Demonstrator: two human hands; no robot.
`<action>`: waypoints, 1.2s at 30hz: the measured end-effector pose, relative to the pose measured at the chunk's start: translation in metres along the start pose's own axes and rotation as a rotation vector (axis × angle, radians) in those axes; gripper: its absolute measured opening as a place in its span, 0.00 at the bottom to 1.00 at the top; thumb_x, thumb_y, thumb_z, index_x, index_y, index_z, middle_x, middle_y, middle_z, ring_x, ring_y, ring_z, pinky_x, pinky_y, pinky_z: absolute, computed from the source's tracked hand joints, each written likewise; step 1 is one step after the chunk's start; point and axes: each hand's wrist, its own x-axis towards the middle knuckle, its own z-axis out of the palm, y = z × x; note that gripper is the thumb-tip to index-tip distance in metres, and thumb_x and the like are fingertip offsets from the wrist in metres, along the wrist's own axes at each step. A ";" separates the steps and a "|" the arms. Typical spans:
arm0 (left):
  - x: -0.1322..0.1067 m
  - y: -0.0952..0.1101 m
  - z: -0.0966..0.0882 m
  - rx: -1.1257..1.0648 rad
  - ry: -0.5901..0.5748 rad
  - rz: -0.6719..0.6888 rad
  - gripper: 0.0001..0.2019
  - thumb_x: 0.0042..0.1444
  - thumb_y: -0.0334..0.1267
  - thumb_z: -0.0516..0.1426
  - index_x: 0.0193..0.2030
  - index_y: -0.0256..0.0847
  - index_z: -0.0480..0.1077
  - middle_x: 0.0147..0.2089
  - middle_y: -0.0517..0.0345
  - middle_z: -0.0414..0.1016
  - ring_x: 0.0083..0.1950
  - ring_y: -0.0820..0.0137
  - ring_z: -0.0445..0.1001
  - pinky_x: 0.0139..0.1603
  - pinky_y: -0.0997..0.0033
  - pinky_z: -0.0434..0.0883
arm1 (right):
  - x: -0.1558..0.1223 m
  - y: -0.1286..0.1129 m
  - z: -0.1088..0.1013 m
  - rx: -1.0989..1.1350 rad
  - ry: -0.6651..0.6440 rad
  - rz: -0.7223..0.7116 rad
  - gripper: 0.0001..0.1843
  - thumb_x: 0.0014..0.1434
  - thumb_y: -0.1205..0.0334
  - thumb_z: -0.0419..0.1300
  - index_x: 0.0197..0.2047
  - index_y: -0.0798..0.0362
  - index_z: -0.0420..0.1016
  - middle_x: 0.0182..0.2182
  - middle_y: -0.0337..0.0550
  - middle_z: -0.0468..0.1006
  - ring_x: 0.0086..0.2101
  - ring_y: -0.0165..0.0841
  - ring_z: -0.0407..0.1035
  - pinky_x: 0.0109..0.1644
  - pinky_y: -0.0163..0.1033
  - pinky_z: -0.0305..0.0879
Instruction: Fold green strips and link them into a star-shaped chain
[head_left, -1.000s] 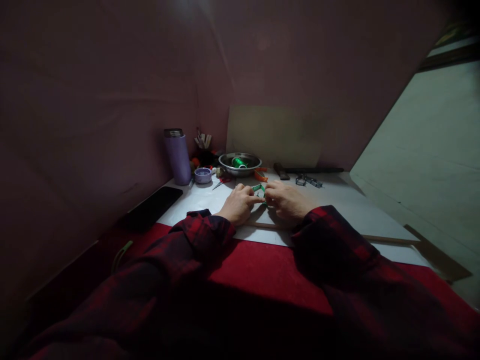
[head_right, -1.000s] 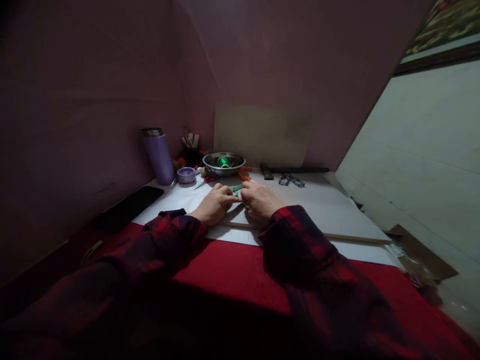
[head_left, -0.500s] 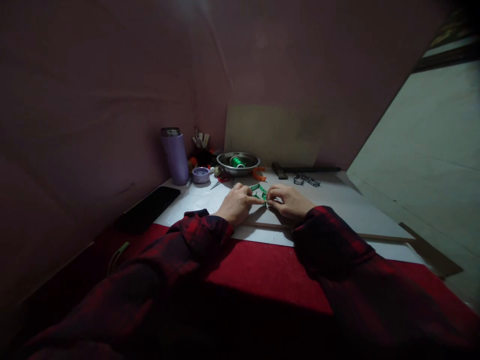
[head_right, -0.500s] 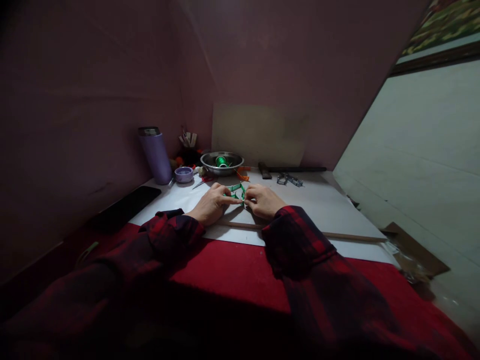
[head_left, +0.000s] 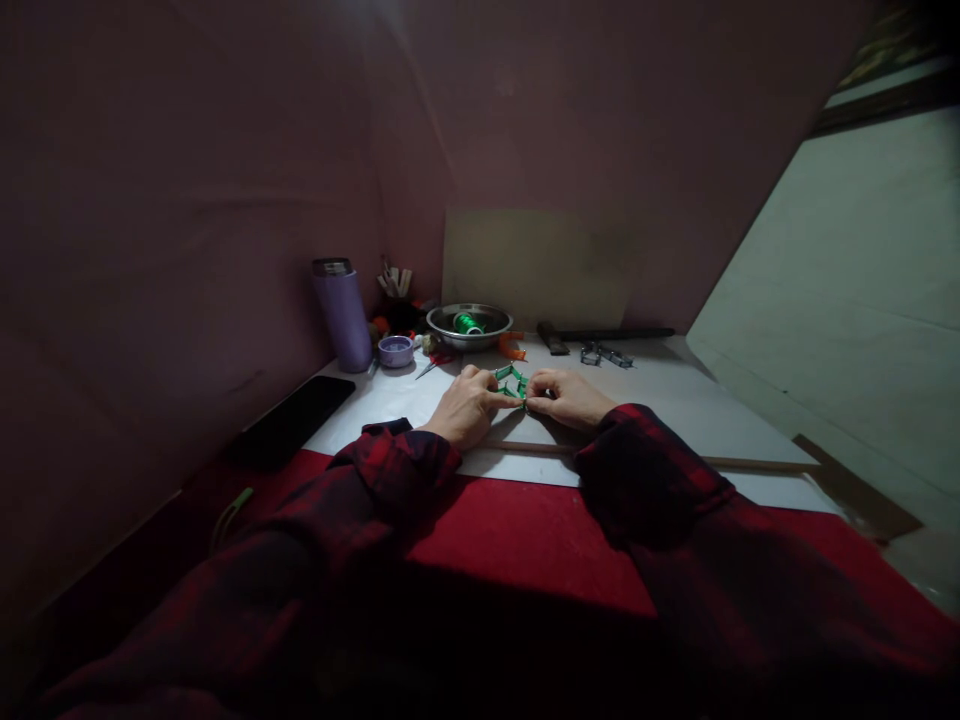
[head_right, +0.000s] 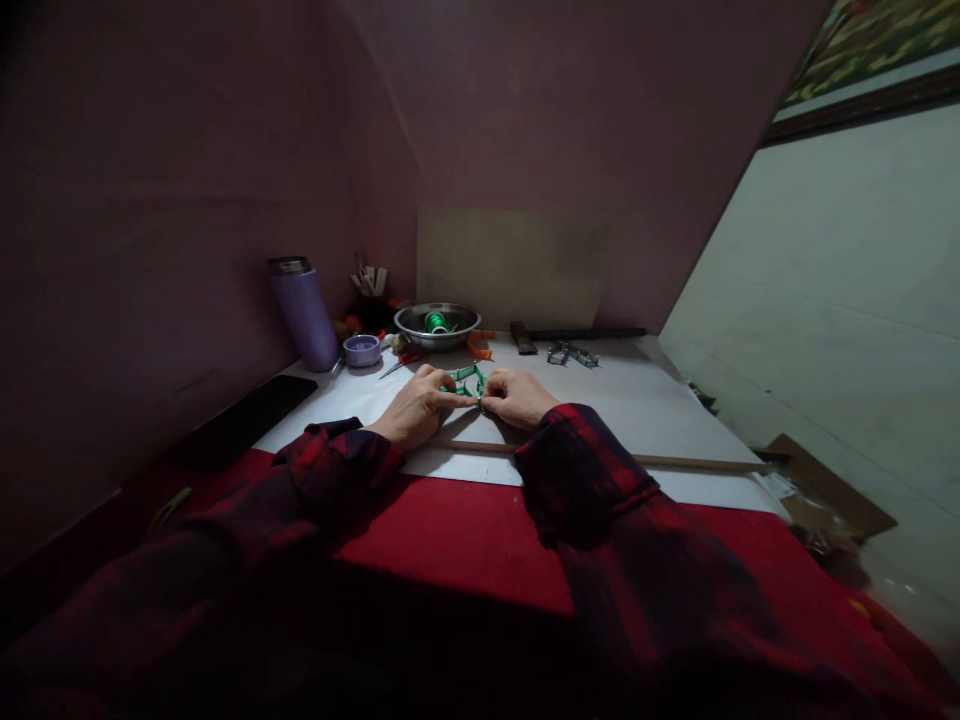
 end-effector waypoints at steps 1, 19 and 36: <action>0.000 0.000 0.000 0.002 0.002 0.006 0.17 0.59 0.31 0.51 0.46 0.57 0.75 0.42 0.53 0.70 0.44 0.66 0.62 0.46 0.64 0.67 | 0.000 0.000 0.000 0.004 -0.001 0.005 0.07 0.49 0.65 0.56 0.21 0.54 0.67 0.28 0.40 0.71 0.32 0.31 0.65 0.39 0.38 0.59; -0.003 0.005 -0.002 0.031 0.094 0.033 0.19 0.55 0.27 0.52 0.42 0.58 0.77 0.48 0.53 0.68 0.49 0.64 0.61 0.50 0.59 0.67 | 0.000 -0.006 -0.004 -0.080 -0.009 0.116 0.05 0.46 0.67 0.59 0.21 0.54 0.68 0.26 0.40 0.72 0.31 0.32 0.65 0.36 0.36 0.59; -0.005 0.007 -0.003 0.077 0.072 0.027 0.15 0.59 0.35 0.53 0.40 0.61 0.76 0.49 0.57 0.69 0.50 0.65 0.60 0.50 0.61 0.64 | 0.000 -0.007 -0.002 -0.122 0.003 0.220 0.08 0.50 0.61 0.58 0.23 0.55 0.71 0.23 0.40 0.72 0.28 0.30 0.64 0.30 0.35 0.55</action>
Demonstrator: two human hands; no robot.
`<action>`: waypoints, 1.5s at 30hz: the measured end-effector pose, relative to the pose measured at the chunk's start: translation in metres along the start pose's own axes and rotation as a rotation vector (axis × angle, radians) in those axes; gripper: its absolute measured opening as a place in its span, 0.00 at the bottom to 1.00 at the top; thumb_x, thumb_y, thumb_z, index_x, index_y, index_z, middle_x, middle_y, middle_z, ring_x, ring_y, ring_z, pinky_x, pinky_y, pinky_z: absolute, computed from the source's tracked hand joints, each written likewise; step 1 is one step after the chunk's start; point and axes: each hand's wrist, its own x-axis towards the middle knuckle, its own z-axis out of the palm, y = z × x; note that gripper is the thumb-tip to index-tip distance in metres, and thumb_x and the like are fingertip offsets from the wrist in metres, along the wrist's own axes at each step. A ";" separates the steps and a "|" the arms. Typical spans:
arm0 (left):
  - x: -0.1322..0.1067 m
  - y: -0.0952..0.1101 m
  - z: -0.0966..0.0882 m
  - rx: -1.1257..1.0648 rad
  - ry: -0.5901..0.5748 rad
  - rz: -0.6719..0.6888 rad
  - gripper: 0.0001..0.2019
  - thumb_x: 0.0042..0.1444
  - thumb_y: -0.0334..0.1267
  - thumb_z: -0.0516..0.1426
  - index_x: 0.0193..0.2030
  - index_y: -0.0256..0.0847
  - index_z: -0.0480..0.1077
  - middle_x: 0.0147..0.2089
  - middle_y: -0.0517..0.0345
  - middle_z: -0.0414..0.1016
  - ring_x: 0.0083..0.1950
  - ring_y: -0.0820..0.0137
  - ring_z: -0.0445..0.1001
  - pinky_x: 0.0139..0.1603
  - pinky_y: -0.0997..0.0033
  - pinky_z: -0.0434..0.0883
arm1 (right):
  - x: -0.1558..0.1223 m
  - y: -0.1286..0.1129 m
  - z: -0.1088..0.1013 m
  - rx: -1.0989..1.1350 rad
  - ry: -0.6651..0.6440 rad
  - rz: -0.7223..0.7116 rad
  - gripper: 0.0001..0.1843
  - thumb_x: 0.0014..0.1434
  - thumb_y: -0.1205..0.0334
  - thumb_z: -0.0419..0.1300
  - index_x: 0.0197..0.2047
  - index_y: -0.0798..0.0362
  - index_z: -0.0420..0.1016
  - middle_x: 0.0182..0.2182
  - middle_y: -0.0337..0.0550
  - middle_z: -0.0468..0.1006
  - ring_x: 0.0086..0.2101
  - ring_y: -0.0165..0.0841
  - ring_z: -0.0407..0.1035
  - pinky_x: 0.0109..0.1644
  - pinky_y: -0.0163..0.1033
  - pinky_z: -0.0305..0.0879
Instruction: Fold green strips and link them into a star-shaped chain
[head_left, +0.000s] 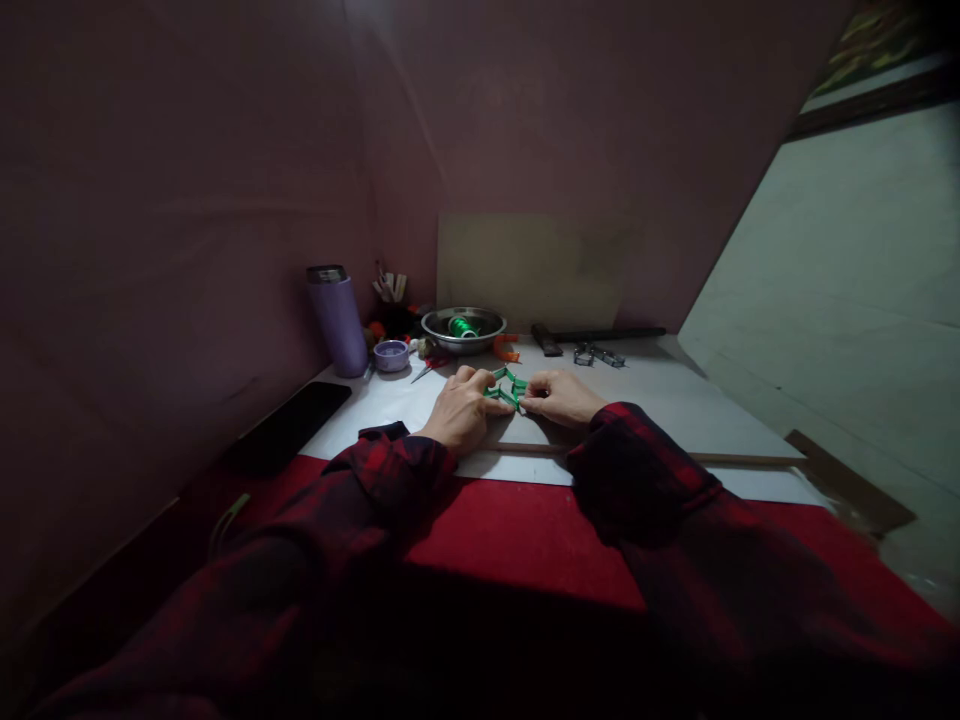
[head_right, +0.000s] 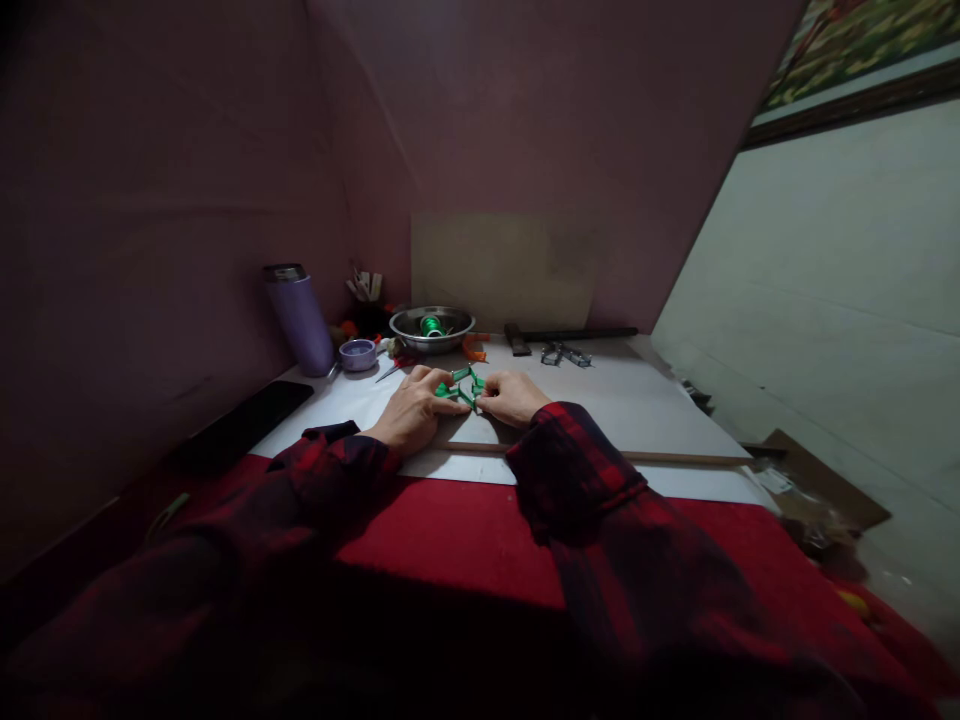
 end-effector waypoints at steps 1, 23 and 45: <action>0.000 0.000 0.000 -0.006 0.005 0.003 0.15 0.59 0.34 0.53 0.40 0.60 0.77 0.49 0.57 0.69 0.49 0.65 0.61 0.50 0.61 0.64 | 0.000 0.000 0.000 0.001 0.001 0.002 0.08 0.50 0.61 0.58 0.23 0.55 0.71 0.23 0.40 0.72 0.28 0.30 0.64 0.30 0.35 0.55; 0.000 -0.003 0.004 0.074 -0.006 -0.155 0.13 0.55 0.35 0.54 0.43 0.54 0.77 0.48 0.54 0.68 0.49 0.62 0.59 0.51 0.56 0.61 | 0.002 0.003 0.004 0.007 0.027 -0.015 0.08 0.49 0.61 0.58 0.22 0.54 0.71 0.21 0.39 0.71 0.25 0.28 0.62 0.28 0.33 0.53; 0.000 -0.003 0.004 0.084 -0.002 -0.141 0.13 0.55 0.35 0.54 0.44 0.55 0.76 0.47 0.55 0.67 0.49 0.62 0.58 0.49 0.58 0.62 | 0.001 0.002 0.003 0.018 0.007 -0.005 0.08 0.49 0.60 0.58 0.22 0.54 0.71 0.22 0.40 0.71 0.26 0.30 0.63 0.30 0.35 0.54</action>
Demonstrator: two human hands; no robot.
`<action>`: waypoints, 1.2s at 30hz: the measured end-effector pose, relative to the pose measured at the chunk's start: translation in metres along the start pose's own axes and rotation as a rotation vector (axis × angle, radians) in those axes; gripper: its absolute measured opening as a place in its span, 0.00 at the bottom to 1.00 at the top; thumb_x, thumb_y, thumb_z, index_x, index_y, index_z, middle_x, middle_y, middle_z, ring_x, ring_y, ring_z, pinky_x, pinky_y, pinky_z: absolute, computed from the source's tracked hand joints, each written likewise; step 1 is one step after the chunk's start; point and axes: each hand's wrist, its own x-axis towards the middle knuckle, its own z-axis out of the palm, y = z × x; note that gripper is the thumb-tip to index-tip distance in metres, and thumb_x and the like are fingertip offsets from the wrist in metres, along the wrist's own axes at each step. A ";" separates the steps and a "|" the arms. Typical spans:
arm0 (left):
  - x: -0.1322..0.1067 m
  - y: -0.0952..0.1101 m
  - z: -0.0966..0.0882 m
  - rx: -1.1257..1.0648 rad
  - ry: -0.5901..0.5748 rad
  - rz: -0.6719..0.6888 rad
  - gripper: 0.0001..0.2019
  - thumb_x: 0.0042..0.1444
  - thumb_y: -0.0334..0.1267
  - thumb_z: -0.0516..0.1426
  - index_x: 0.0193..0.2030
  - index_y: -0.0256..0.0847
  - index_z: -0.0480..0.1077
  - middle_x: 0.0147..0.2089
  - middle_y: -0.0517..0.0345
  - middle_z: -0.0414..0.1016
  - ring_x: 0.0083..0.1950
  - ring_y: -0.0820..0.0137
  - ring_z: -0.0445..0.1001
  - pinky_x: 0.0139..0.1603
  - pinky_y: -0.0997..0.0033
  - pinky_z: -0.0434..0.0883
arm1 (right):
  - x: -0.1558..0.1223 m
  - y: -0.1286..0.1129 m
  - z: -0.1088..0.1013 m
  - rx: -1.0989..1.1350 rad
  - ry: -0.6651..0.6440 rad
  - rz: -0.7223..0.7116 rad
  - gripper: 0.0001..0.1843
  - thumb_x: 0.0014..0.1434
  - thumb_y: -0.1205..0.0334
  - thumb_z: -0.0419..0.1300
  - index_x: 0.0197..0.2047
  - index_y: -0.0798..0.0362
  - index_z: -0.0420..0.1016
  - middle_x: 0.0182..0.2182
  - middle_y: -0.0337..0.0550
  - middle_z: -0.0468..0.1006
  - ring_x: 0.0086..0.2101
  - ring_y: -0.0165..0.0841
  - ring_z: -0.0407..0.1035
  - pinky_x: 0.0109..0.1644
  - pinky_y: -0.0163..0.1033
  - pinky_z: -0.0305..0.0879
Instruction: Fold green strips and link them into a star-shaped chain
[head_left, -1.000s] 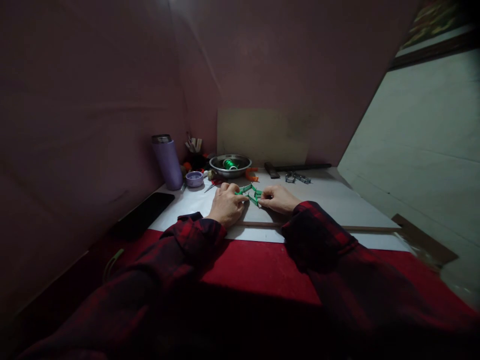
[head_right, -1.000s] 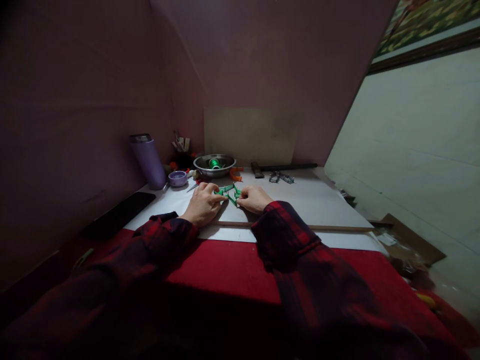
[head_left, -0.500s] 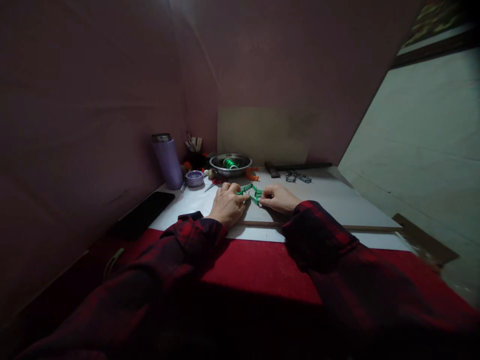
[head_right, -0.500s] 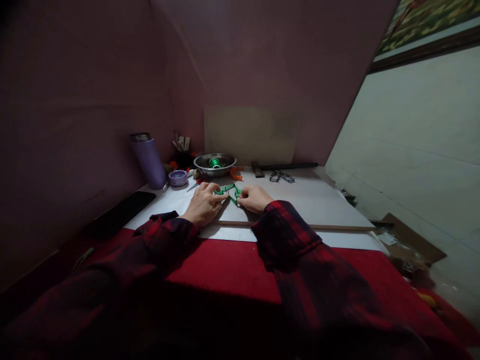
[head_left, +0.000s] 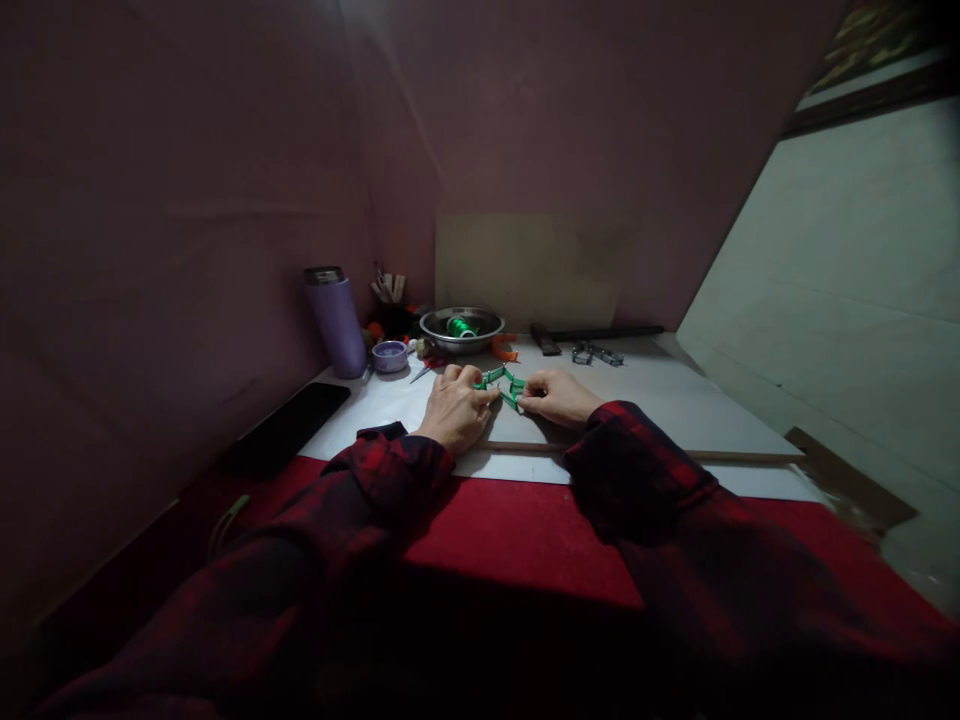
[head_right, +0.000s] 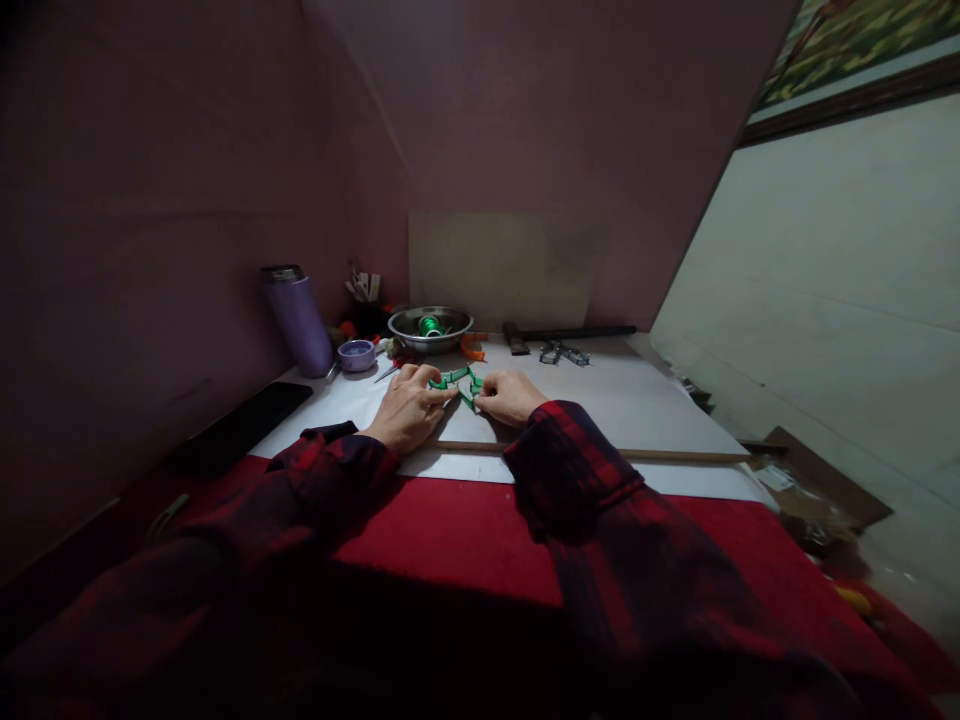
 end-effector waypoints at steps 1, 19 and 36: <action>0.000 0.000 -0.001 0.002 0.004 0.003 0.14 0.56 0.35 0.54 0.44 0.55 0.75 0.47 0.55 0.67 0.49 0.62 0.58 0.49 0.58 0.62 | 0.000 0.001 0.000 0.000 0.000 -0.003 0.09 0.49 0.60 0.57 0.22 0.54 0.71 0.22 0.40 0.71 0.26 0.30 0.63 0.29 0.35 0.54; 0.000 0.003 -0.005 -0.012 -0.054 -0.041 0.13 0.55 0.36 0.54 0.43 0.54 0.76 0.47 0.56 0.67 0.49 0.63 0.58 0.51 0.58 0.60 | -0.001 -0.001 -0.001 -0.001 -0.002 0.005 0.08 0.48 0.61 0.57 0.22 0.54 0.71 0.21 0.39 0.70 0.27 0.30 0.63 0.31 0.35 0.55; -0.001 0.003 -0.005 -0.009 -0.061 -0.052 0.13 0.56 0.37 0.54 0.44 0.55 0.76 0.46 0.55 0.66 0.48 0.63 0.58 0.51 0.58 0.60 | -0.001 -0.001 -0.001 -0.008 0.008 -0.009 0.09 0.49 0.61 0.57 0.21 0.54 0.70 0.21 0.38 0.69 0.26 0.29 0.62 0.29 0.34 0.54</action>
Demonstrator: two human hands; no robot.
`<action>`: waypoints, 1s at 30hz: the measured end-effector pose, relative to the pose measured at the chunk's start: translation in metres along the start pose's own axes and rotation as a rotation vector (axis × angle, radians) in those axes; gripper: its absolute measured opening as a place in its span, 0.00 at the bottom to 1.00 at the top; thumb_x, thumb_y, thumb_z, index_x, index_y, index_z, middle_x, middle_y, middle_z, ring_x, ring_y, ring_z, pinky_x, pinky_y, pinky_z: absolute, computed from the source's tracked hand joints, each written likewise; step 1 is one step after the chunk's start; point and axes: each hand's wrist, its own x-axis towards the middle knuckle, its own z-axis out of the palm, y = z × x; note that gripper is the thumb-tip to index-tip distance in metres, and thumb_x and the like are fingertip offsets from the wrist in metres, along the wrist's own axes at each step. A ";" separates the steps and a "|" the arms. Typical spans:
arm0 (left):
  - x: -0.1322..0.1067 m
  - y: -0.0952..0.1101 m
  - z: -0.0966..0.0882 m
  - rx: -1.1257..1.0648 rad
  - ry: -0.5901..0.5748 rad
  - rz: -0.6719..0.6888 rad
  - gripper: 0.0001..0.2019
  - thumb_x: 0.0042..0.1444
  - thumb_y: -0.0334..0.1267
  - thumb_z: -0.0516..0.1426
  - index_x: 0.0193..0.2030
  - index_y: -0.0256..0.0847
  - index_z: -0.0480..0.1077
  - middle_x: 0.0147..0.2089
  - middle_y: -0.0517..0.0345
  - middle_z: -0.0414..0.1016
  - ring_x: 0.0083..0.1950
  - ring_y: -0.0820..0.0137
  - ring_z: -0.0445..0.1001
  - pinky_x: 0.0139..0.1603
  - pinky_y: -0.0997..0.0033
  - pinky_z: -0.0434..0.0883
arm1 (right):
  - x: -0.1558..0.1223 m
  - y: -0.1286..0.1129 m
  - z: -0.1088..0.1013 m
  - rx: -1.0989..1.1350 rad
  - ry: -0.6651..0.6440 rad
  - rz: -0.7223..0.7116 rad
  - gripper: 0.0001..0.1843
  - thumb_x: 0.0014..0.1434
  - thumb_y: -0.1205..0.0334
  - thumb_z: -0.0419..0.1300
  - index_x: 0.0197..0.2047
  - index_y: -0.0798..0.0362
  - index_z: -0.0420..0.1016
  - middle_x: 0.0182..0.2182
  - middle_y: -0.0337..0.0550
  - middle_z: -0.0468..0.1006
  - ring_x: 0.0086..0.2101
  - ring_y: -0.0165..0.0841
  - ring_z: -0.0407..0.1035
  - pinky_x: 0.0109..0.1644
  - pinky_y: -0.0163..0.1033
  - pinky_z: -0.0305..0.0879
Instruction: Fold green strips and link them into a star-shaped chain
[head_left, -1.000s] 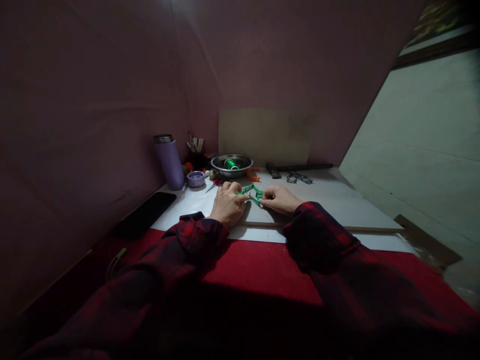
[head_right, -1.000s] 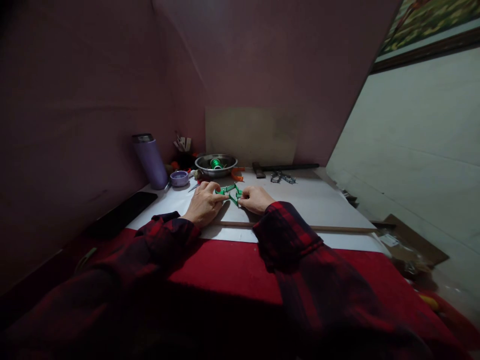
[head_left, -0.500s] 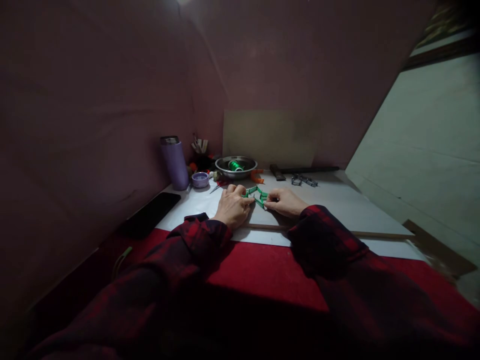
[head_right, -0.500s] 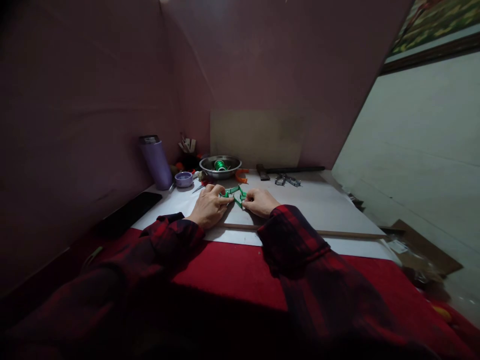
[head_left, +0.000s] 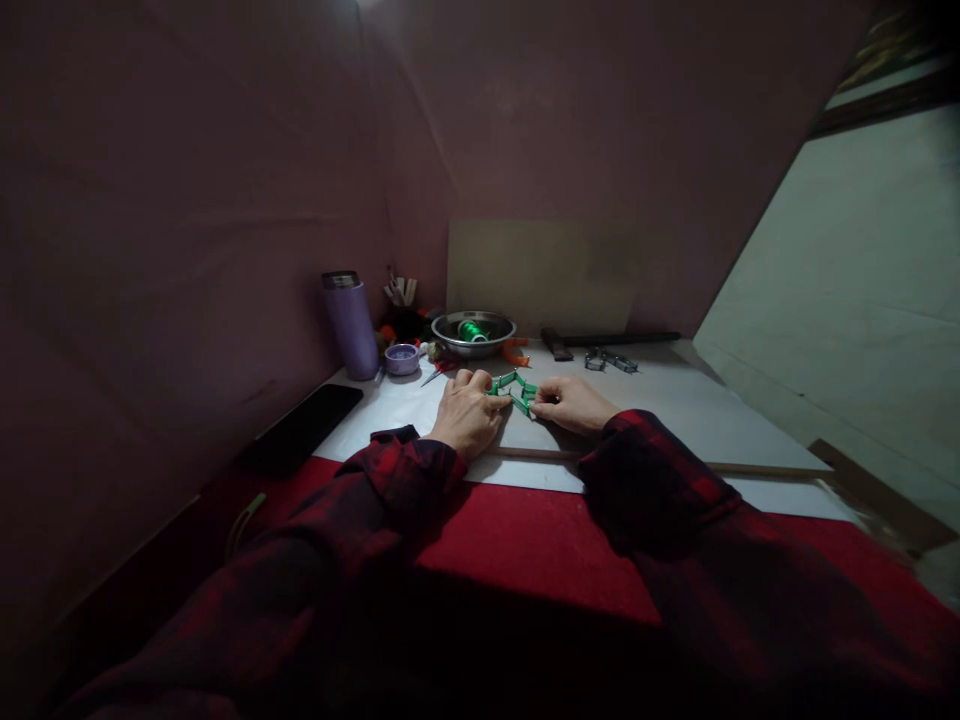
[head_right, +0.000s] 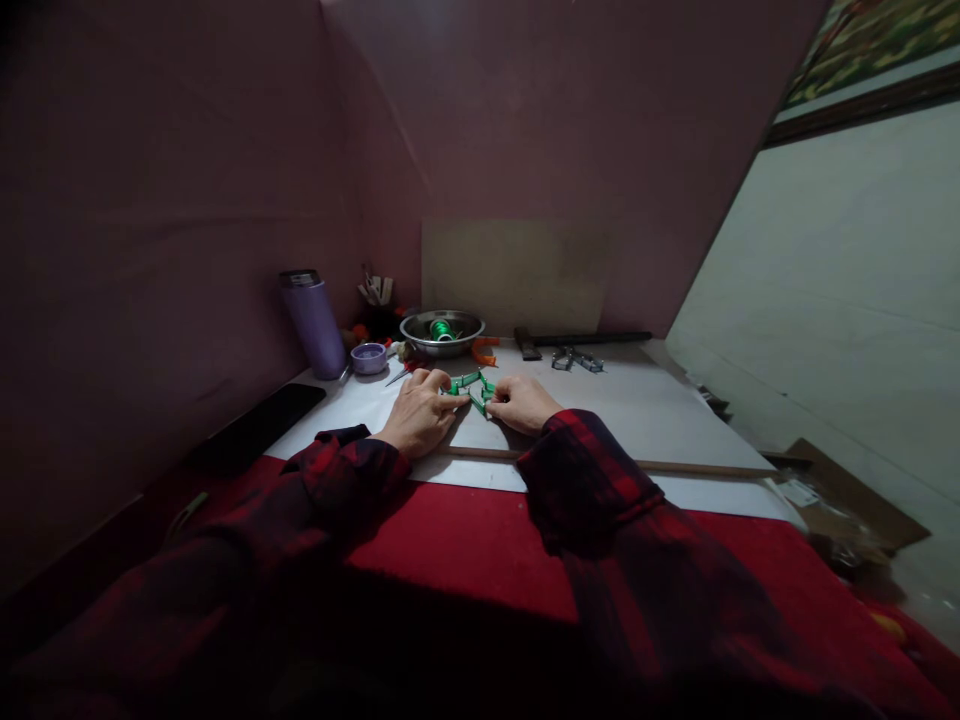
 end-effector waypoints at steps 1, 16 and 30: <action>0.000 0.000 0.000 0.000 -0.004 -0.001 0.13 0.56 0.37 0.54 0.44 0.55 0.76 0.46 0.55 0.66 0.48 0.63 0.58 0.50 0.58 0.60 | 0.000 0.000 0.000 0.002 0.002 -0.003 0.08 0.48 0.61 0.57 0.21 0.54 0.70 0.21 0.38 0.69 0.26 0.29 0.62 0.29 0.34 0.54; 0.000 0.000 0.000 0.010 -0.009 0.012 0.14 0.57 0.37 0.53 0.45 0.55 0.76 0.45 0.54 0.66 0.47 0.63 0.57 0.50 0.58 0.60 | 0.000 0.002 0.000 0.008 -0.007 -0.008 0.08 0.48 0.61 0.58 0.21 0.54 0.70 0.20 0.38 0.70 0.26 0.29 0.62 0.29 0.34 0.54; 0.002 -0.001 0.000 -0.029 0.077 -0.016 0.13 0.55 0.34 0.53 0.40 0.51 0.78 0.44 0.54 0.66 0.47 0.63 0.58 0.49 0.59 0.61 | 0.000 0.002 0.000 0.000 -0.005 0.006 0.09 0.49 0.60 0.58 0.22 0.54 0.71 0.22 0.40 0.71 0.27 0.30 0.64 0.30 0.35 0.56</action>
